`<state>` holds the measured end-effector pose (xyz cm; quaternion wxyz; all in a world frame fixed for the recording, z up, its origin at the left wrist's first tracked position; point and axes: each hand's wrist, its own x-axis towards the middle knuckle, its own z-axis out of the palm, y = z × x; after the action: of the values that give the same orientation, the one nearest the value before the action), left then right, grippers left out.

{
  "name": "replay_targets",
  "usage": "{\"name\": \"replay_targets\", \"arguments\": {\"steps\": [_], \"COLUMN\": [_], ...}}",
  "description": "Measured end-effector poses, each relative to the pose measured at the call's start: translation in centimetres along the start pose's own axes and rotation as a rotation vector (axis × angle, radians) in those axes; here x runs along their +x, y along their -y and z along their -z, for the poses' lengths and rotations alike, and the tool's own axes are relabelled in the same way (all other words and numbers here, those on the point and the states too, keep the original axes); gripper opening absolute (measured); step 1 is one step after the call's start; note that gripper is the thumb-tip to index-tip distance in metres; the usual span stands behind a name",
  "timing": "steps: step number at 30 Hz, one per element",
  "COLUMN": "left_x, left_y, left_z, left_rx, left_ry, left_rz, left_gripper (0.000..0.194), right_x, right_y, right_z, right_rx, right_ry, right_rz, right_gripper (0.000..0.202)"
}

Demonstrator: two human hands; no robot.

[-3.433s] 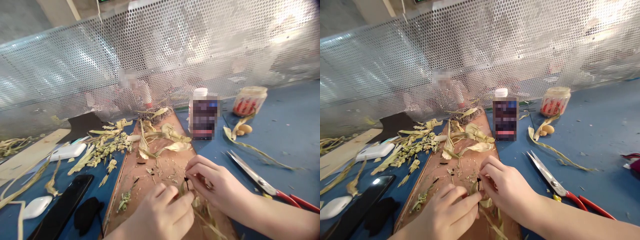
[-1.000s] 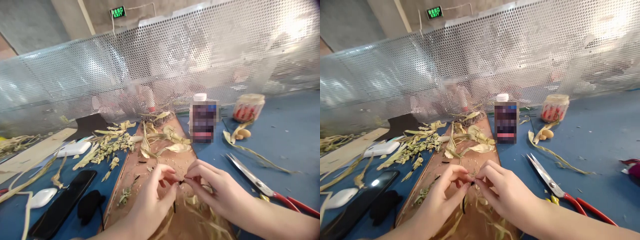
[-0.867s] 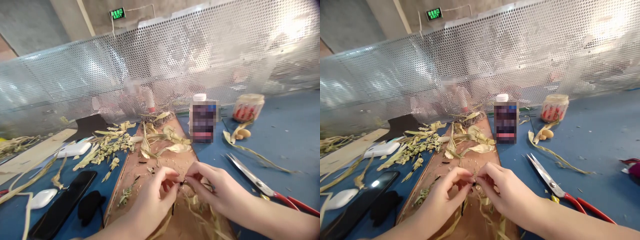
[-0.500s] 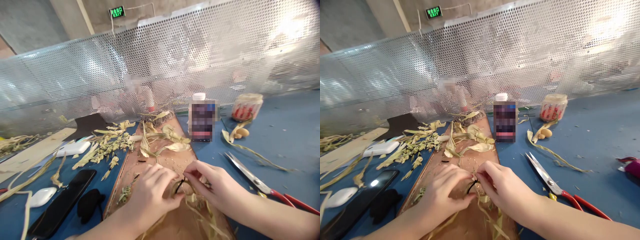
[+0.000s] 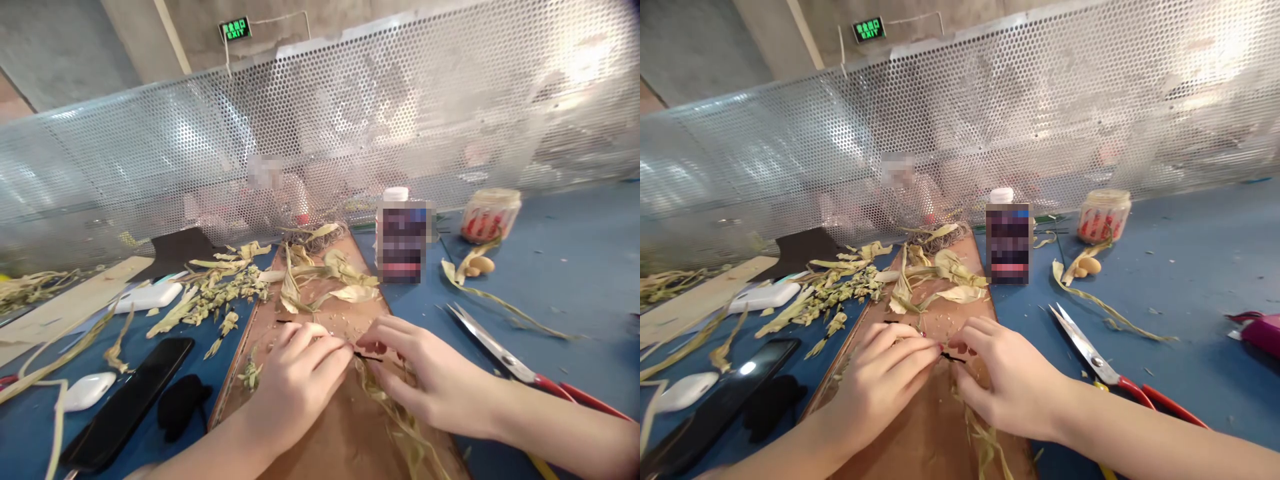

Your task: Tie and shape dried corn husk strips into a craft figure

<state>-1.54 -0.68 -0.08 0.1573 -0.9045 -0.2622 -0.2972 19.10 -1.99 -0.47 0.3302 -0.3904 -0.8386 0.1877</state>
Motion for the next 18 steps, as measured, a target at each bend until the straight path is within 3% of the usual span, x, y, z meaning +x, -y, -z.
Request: {"name": "replay_targets", "arguments": {"steps": [11, 18], "left_x": [0.1, -0.2], "left_y": [-0.1, -0.4], "left_z": [0.0, 0.8], "left_rx": [0.016, -0.052], "left_ry": [-0.006, -0.088], "left_rz": [-0.003, -0.16], "left_gripper": [0.018, 0.018], "right_x": [0.0, -0.1], "right_y": [-0.5, 0.5], "right_z": [-0.6, 0.0], "right_rx": [-0.184, -0.24], "right_ry": [0.036, 0.025], "right_rz": [0.151, 0.256], "right_gripper": [0.02, 0.015]}}
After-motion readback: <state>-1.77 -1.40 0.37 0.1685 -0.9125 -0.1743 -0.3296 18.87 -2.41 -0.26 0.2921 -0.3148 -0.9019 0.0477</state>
